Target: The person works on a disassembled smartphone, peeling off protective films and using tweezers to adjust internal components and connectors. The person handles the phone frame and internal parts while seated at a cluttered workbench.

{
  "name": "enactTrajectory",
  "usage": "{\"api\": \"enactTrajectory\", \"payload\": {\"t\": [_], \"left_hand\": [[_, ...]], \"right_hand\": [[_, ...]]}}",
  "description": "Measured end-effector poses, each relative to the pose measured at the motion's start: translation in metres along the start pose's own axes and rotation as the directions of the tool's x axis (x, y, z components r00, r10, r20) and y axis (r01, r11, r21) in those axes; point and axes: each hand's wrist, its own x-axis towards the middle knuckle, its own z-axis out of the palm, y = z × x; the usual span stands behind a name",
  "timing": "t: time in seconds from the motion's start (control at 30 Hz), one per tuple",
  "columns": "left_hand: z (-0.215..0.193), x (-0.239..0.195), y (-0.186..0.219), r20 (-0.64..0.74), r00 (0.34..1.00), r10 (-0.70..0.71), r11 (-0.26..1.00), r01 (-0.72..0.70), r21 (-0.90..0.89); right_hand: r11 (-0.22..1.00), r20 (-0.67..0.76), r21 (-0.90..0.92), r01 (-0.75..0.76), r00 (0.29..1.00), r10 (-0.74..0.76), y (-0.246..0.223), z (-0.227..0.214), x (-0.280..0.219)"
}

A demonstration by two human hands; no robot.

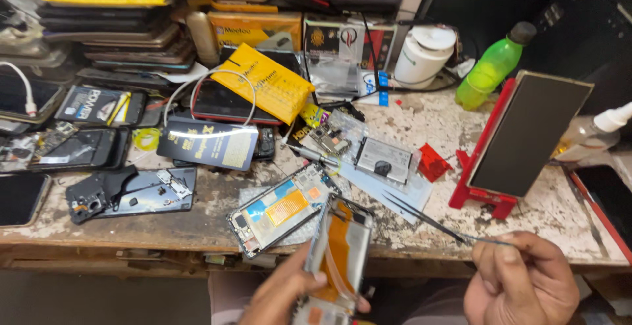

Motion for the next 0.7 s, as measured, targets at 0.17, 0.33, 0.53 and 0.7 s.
{"api": "enactTrajectory", "payload": {"t": [0.17,0.33,0.53,0.7], "left_hand": [[-0.016,0.017,0.060,-0.038,0.963,0.267,0.960,-0.270,-0.079],[-0.028,0.095,0.132,-0.198,0.804,0.561,0.807,-0.585,-0.086],[-0.057,0.177,0.199,-0.328,0.617,0.716,0.651,-0.759,-0.005],[-0.071,0.183,0.213,-0.302,0.708,0.638,0.740,-0.672,-0.012]], "right_hand": [[1.000,0.050,-0.014,-0.028,0.998,0.028,0.010,-0.030,-0.001],[0.988,0.092,0.077,-0.132,0.988,0.125,0.023,-0.052,-0.006],[0.983,0.055,-0.001,-0.185,0.981,0.185,0.022,-0.062,-0.010],[0.997,0.143,0.017,-0.070,0.987,0.066,0.023,-0.057,-0.013]]}}
